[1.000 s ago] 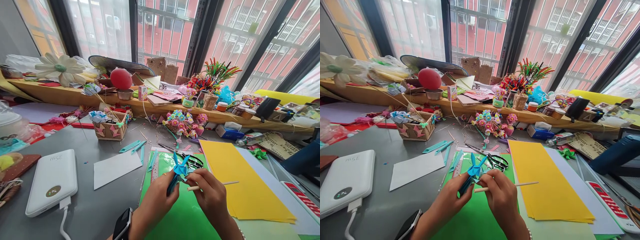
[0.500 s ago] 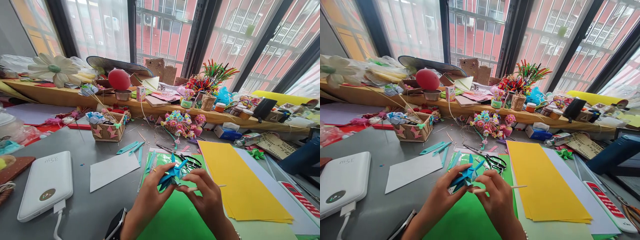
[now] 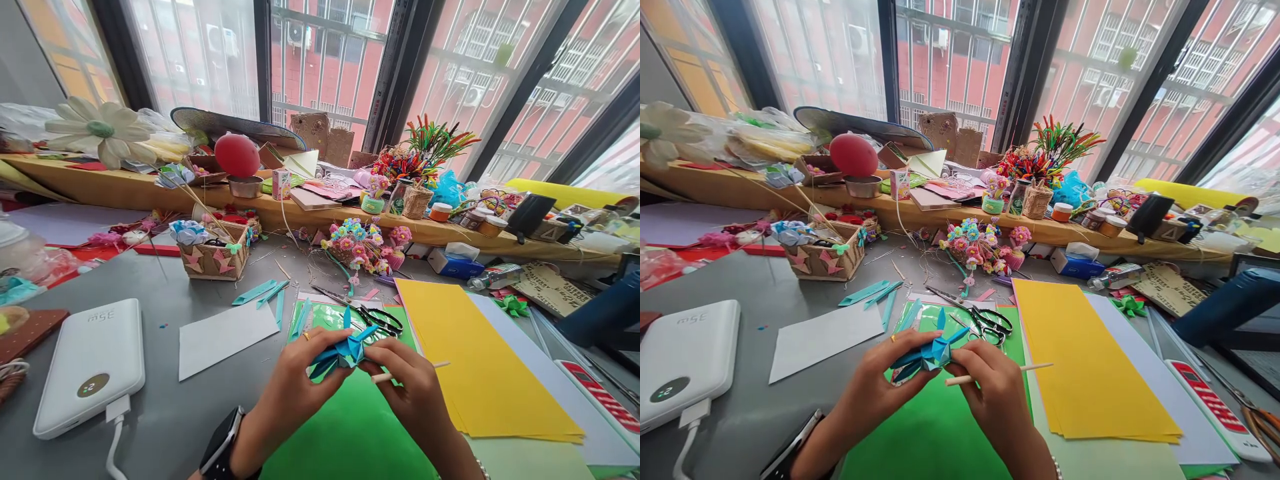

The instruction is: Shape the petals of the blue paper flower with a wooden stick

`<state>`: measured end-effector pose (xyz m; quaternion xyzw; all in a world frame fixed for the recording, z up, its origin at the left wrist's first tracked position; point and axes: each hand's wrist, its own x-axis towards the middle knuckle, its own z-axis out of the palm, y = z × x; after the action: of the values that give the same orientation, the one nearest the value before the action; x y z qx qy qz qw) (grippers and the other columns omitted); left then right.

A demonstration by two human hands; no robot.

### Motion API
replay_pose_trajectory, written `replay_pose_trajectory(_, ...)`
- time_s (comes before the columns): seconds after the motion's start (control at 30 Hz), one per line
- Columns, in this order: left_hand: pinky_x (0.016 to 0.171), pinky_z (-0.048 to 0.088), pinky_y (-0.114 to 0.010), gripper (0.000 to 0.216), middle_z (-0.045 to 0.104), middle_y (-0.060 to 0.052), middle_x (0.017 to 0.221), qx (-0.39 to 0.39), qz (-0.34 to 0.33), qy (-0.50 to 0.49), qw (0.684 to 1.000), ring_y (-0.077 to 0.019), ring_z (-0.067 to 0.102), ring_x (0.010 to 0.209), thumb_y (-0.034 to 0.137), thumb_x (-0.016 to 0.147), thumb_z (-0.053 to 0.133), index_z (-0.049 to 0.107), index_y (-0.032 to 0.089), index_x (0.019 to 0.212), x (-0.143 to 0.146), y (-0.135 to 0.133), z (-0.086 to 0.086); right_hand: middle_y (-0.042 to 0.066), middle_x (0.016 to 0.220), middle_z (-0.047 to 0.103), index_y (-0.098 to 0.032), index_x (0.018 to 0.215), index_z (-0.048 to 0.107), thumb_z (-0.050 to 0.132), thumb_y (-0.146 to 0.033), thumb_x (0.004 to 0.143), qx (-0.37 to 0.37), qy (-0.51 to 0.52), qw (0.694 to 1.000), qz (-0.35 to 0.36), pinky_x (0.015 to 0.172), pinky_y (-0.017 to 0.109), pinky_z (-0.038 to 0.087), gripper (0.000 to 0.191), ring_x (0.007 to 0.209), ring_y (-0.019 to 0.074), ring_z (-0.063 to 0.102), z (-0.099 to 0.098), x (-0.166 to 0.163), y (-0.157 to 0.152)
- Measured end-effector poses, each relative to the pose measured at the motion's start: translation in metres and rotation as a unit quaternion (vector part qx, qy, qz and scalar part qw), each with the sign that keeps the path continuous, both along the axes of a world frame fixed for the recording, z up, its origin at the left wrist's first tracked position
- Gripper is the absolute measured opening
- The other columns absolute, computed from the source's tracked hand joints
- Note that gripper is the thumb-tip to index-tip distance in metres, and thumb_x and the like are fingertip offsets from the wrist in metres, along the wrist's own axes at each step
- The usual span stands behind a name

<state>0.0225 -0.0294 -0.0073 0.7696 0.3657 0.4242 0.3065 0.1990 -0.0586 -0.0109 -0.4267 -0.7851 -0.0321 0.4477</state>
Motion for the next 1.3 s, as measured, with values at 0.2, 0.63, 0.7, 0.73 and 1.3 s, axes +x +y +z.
replay_pose_trajectory(0.2, 0.084, 0.05, -0.032, 0.058, 0.068, -0.005, 0.101, -0.158, -0.063, -0.07, 0.983, -0.0213, 0.062, 0.095, 0.024, 0.064, 0.072, 0.052, 0.021, 0.119, -0.006, 0.005, 0.009, 0.006, 0.075, 0.065, -0.017, 0.087, 0.062, 0.048, -0.019, 0.085, 0.001, -0.002, 0.999, -0.041, 0.057, 0.024, 0.052, 0.014, 0.067, 0.0153, 0.063, 0.0, 0.01, 0.004)
replay_pose_trajectory(0.63, 0.079, 0.051, -0.034, 0.035, 0.069, -0.009, 0.1, -0.32, -0.07, -0.171, 0.929, -0.0228, 0.063, 0.091, 0.033, 0.065, 0.069, 0.065, 0.014, 0.094, 0.0, 0.014, -0.004, 0.006, 0.088, 0.059, -0.022, 0.112, 0.056, 0.054, -0.027, 0.083, 0.01, 0.051, 0.988, -0.146, 0.051, 0.022, 0.053, 0.03, 0.073, 0.0151, 0.063, -0.001, 0.012, 0.001)
replay_pose_trajectory(0.7, 0.077, 0.051, -0.034, 0.039, 0.068, -0.01, 0.099, -0.326, -0.051, -0.193, 0.924, -0.0233, 0.063, 0.09, 0.035, 0.064, 0.07, 0.064, 0.014, 0.096, 0.004, 0.014, -0.011, 0.006, 0.085, 0.058, -0.021, 0.113, 0.054, 0.055, -0.03, 0.083, 0.037, 0.057, 0.987, -0.146, 0.047, 0.021, 0.051, 0.031, 0.073, 0.0151, 0.062, -0.003, 0.003, -0.003)
replay_pose_trajectory(0.73, 0.077, 0.051, -0.033, 0.04, 0.068, -0.009, 0.098, -0.332, -0.048, -0.197, 0.921, -0.0233, 0.063, 0.09, 0.036, 0.064, 0.07, 0.064, 0.014, 0.097, 0.006, 0.013, -0.014, 0.006, 0.083, 0.059, -0.02, 0.111, 0.055, 0.056, -0.033, 0.082, 0.05, 0.044, 0.989, -0.13, 0.047, 0.02, 0.05, 0.032, 0.072, 0.015, 0.062, -0.003, -0.002, -0.004)
replay_pose_trajectory(1.3, 0.068, 0.055, -0.026, 0.018, 0.068, -0.005, 0.089, -0.111, 0.052, -0.093, 0.988, -0.0168, 0.066, 0.075, 0.023, 0.076, 0.056, 0.064, 0.016, 0.091, 0.0, 0.008, 0.0, 0.005, 0.071, 0.065, -0.017, 0.092, 0.062, 0.044, -0.017, 0.086, 0.038, -0.028, 0.996, -0.077, 0.055, 0.022, 0.05, 0.019, 0.062, 0.0144, 0.063, -0.004, -0.007, -0.001)
